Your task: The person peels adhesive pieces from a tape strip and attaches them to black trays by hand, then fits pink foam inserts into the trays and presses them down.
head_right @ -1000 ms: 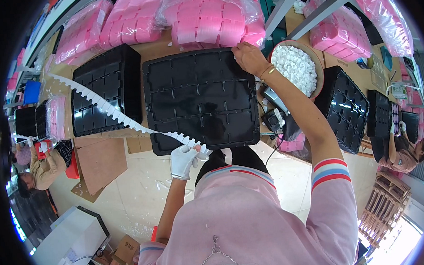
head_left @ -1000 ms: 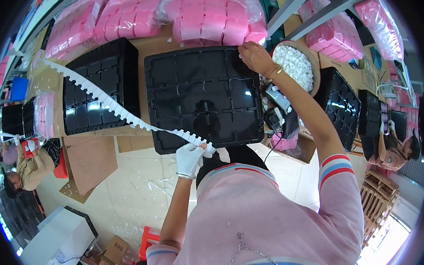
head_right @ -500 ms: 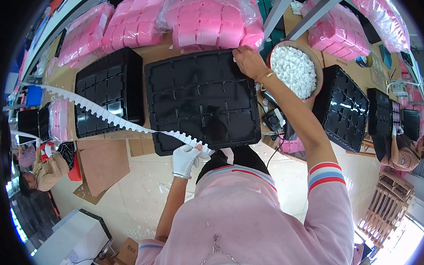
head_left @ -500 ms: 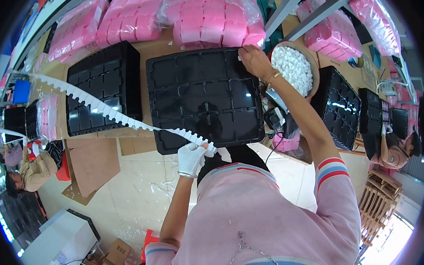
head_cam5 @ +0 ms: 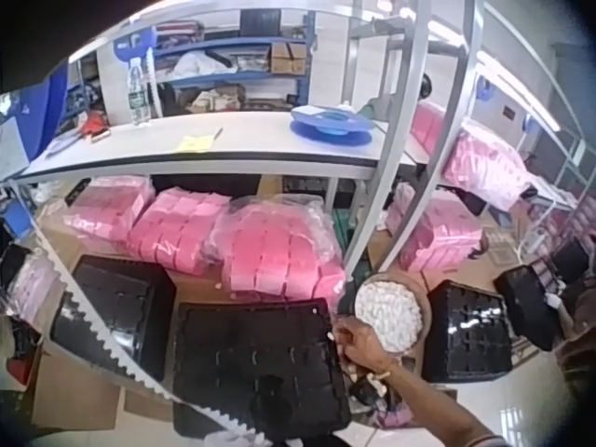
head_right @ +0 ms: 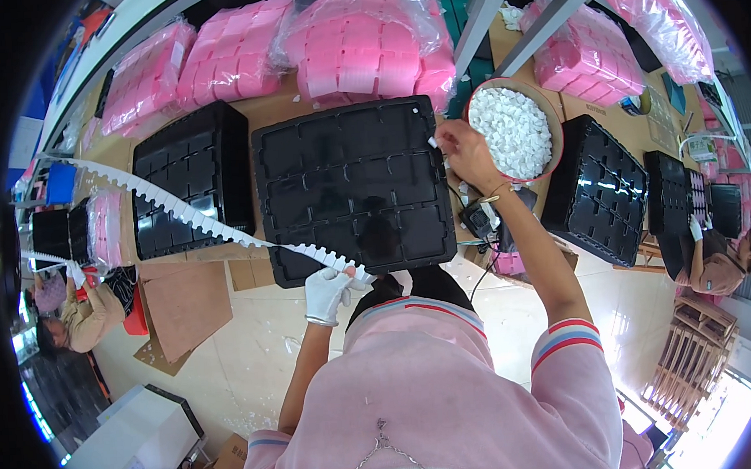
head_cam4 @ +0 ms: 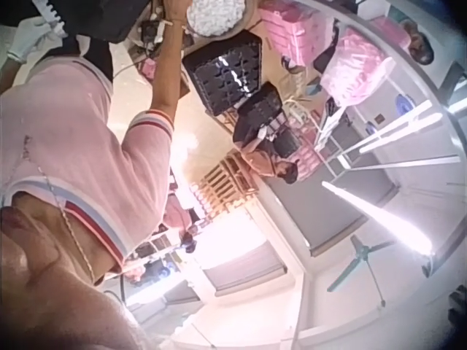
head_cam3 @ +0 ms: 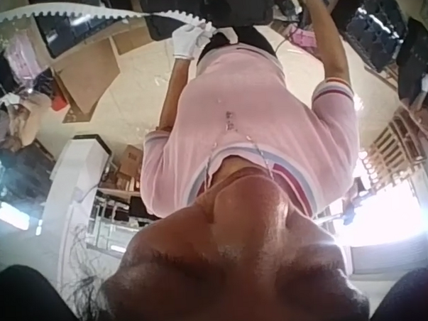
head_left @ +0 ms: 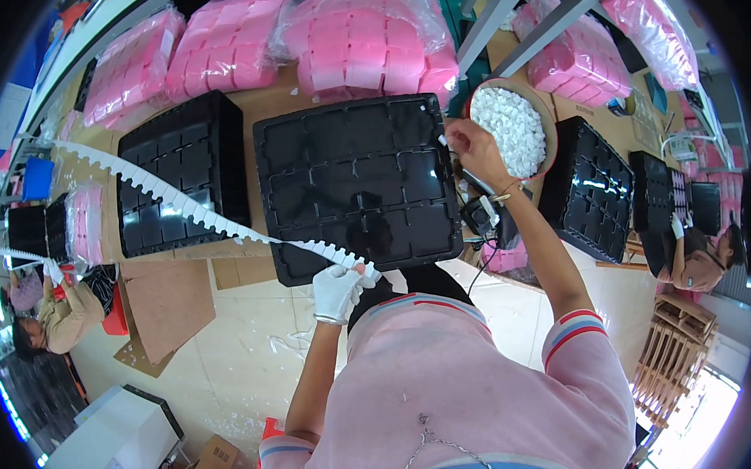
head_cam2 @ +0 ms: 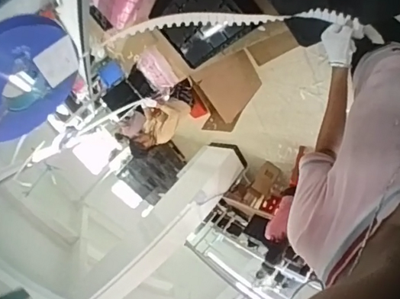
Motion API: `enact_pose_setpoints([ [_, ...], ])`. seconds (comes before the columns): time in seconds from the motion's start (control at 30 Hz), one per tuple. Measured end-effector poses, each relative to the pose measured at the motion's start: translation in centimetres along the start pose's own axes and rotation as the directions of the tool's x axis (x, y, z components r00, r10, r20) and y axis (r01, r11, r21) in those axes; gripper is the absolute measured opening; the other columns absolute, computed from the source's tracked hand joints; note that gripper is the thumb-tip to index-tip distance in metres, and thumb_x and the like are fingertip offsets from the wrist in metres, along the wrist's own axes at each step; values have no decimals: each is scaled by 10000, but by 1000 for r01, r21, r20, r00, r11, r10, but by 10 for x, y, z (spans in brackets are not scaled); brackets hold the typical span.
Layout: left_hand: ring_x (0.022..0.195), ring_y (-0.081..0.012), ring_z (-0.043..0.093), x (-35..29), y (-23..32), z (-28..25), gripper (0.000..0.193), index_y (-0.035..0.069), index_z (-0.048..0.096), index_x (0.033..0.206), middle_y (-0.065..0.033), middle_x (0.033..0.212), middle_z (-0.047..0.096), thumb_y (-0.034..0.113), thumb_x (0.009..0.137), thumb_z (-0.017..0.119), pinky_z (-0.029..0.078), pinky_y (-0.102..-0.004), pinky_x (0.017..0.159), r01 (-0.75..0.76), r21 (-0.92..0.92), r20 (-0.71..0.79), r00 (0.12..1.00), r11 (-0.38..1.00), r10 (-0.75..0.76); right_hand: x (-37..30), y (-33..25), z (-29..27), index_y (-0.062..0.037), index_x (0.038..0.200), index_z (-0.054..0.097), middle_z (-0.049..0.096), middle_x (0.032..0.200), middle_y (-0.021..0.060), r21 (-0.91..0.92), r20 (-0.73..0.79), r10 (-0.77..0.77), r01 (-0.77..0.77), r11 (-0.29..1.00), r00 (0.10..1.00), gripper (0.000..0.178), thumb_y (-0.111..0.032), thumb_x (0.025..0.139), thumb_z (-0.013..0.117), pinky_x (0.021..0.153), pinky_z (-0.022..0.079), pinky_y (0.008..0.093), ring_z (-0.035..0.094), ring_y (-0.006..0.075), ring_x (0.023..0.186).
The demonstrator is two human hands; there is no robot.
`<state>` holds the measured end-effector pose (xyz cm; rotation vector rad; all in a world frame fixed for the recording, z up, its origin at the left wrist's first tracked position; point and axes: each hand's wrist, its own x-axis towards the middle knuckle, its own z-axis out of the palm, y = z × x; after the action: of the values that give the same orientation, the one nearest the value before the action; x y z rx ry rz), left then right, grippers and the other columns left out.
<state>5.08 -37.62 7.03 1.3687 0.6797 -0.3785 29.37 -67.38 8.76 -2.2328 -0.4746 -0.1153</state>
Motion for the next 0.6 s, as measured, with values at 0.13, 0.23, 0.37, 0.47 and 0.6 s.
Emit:
enact_pose_setpoints([
  [0.13, 430, -86, 526, 1, -7, -7, 272, -43, 709, 774, -122, 689, 722, 193, 899, 758, 363, -248, 383, -21, 52, -7, 1000, 998, 21, -1, 82, -33, -38, 947, 691, 670, 845, 145, -93, -139, 108, -121, 988, 984, 87, -96, 885, 675, 717, 538, 373, 661, 258, 761],
  [0.23, 421, -92, 524, 1, -3, -2, 311, -41, 699, 711, -110, 656, 706, 200, 895, 765, 354, -256, 383, -23, 74, -16, 1000, 997, 25, -20, 160, -36, -49, 893, 726, 691, 811, 179, -249, -131, 246, -272, 929, 960, 120, -160, 857, 696, 721, 551, 396, 686, 310, 789],
  [0.37, 415, -98, 510, 6, -7, -5, 278, -43, 698, 730, -66, 584, 635, 175, 887, 767, 338, -269, 388, -1, 132, -40, 999, 991, 6, -33, 200, -15, -69, 858, 735, 696, 827, 202, -289, -174, 309, -349, 892, 935, 140, -202, 815, 721, 763, 557, 463, 684, 365, 837],
  [0.47, 415, -95, 504, 8, -10, -7, 262, -42, 705, 758, -50, 580, 619, 176, 883, 776, 331, -268, 391, 30, 78, -46, 999, 997, -26, -37, 206, -6, -74, 835, 725, 690, 864, 205, -427, -228, 319, -388, 817, 920, 156, -218, 777, 740, 817, 544, 488, 661, 386, 886],
  [0.6, 418, -89, 497, 8, -4, -1, 246, -33, 718, 787, -37, 579, 605, 184, 879, 787, 327, -259, 401, 16, 99, -46, 999, 995, -11, -48, 211, -16, -70, 835, 712, 690, 858, 186, -409, -262, 402, -478, 777, 877, 185, -208, 729, 774, 821, 539, 468, 661, 370, 892],
])
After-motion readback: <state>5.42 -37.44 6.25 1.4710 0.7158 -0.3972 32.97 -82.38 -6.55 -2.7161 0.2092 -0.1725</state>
